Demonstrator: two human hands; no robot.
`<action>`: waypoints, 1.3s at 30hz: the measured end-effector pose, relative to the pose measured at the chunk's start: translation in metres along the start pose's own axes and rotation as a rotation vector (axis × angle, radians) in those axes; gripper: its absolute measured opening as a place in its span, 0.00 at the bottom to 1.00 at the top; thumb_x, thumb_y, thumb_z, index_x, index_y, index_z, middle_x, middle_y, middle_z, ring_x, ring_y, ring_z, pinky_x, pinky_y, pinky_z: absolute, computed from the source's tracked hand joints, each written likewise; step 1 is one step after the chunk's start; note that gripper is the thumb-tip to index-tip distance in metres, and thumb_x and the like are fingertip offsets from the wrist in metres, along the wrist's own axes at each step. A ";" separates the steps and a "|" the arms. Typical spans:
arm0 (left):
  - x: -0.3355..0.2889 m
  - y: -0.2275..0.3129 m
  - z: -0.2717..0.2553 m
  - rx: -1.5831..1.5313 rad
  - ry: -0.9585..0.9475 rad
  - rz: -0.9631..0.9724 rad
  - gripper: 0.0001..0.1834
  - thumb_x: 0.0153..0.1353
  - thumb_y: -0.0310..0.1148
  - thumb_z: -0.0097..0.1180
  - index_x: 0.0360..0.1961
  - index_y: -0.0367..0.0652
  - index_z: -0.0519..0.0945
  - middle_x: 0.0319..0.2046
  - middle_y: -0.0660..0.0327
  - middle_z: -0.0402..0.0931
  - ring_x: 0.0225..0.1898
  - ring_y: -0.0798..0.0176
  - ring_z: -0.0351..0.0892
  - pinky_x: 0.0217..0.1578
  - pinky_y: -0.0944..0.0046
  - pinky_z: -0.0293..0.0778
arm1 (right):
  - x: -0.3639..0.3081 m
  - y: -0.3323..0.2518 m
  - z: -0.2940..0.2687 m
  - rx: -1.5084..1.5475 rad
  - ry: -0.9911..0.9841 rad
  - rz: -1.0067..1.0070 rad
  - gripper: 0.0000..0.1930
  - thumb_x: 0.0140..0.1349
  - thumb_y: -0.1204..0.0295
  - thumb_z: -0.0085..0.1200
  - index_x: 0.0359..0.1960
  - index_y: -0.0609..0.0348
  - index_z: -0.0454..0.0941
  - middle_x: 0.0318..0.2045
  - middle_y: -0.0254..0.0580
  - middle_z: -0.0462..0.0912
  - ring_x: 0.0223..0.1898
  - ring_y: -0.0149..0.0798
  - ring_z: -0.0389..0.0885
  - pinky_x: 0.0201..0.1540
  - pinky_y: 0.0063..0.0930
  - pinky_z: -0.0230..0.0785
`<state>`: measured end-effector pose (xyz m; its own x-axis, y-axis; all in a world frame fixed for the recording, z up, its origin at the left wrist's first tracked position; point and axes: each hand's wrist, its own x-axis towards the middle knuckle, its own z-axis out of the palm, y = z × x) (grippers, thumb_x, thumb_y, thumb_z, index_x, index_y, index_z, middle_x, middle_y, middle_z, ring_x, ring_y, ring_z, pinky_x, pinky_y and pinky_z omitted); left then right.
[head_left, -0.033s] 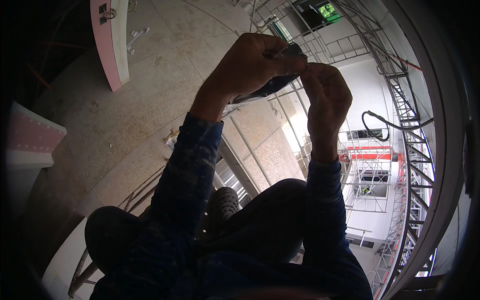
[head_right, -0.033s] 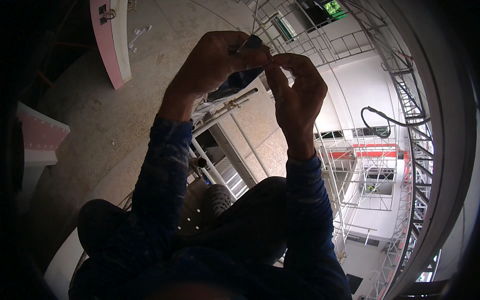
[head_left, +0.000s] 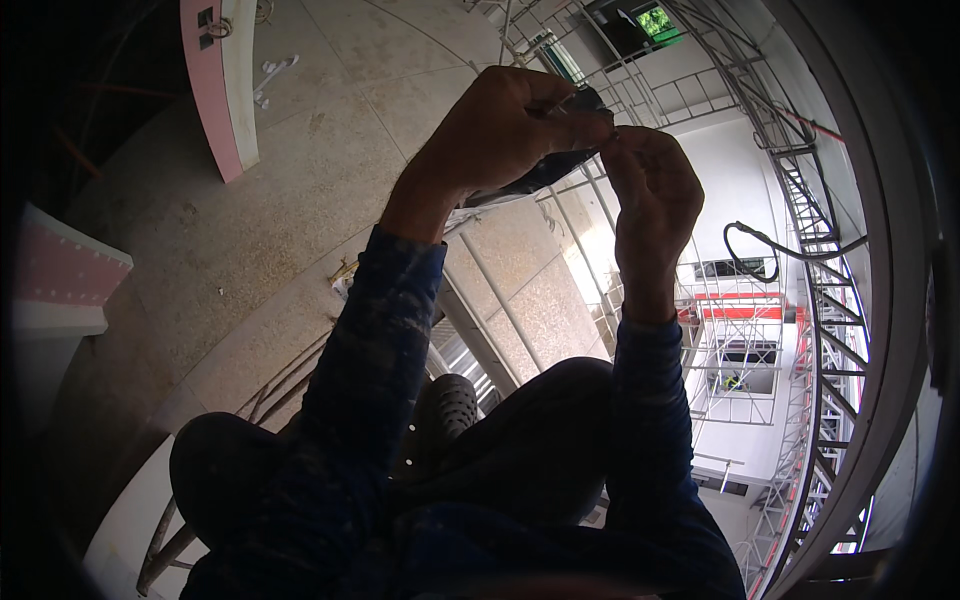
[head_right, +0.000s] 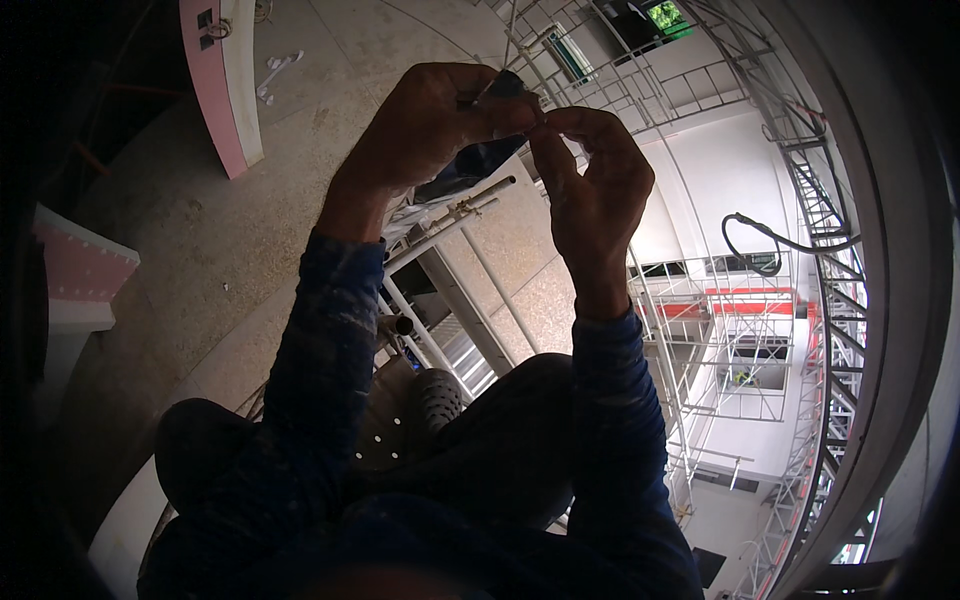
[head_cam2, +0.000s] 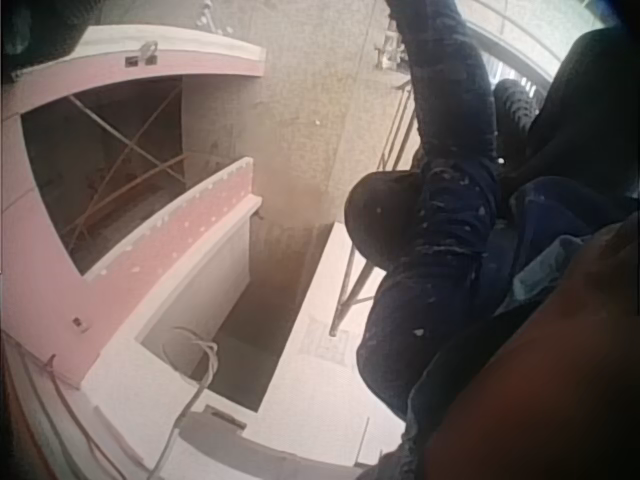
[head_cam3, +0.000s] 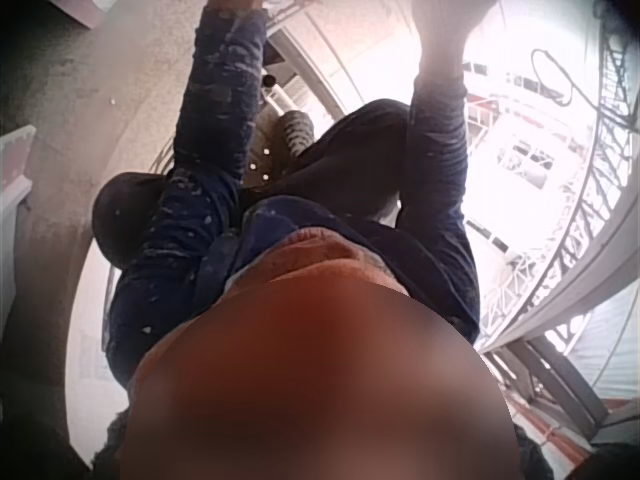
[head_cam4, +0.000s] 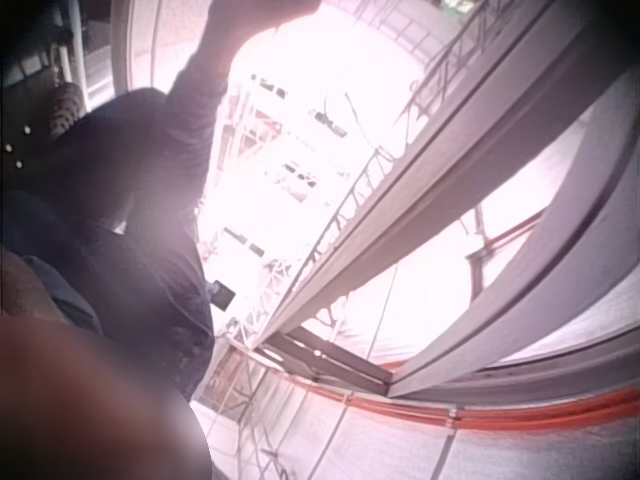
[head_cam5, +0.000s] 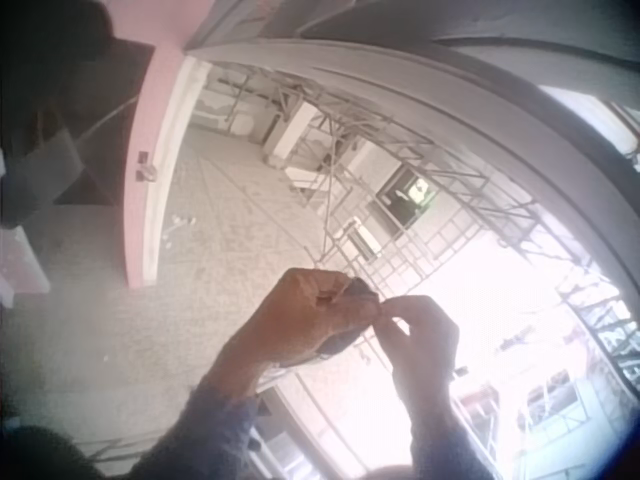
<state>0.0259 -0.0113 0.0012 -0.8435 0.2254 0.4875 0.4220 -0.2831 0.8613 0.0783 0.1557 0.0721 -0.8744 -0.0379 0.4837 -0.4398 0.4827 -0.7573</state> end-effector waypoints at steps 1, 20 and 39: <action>-0.001 0.000 -0.003 -0.001 0.001 -0.025 0.21 0.65 0.50 0.68 0.44 0.42 0.87 0.32 0.60 0.86 0.34 0.66 0.85 0.41 0.59 0.81 | -0.001 0.001 0.002 -0.014 -0.022 -0.021 0.10 0.60 0.81 0.66 0.42 0.70 0.82 0.39 0.45 0.87 0.43 0.34 0.85 0.51 0.28 0.77; 0.010 0.008 -0.001 -0.190 -0.143 -0.109 0.17 0.71 0.41 0.62 0.47 0.35 0.82 0.36 0.54 0.85 0.34 0.60 0.88 0.34 0.60 0.88 | 0.011 0.000 -0.005 -0.152 0.000 -0.037 0.08 0.60 0.77 0.64 0.38 0.69 0.85 0.33 0.44 0.89 0.37 0.32 0.86 0.48 0.29 0.78; 0.010 0.008 -0.007 -0.091 -0.206 -0.126 0.15 0.70 0.39 0.63 0.45 0.35 0.82 0.35 0.53 0.86 0.34 0.60 0.90 0.33 0.59 0.87 | 0.012 -0.001 -0.012 -0.314 -0.127 -0.114 0.06 0.60 0.75 0.63 0.34 0.66 0.86 0.32 0.42 0.89 0.34 0.31 0.86 0.45 0.27 0.78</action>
<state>0.0187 -0.0180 0.0113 -0.7979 0.4471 0.4042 0.2786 -0.3211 0.9051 0.0711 0.1648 0.0840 -0.8506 -0.2057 0.4839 -0.4688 0.7134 -0.5208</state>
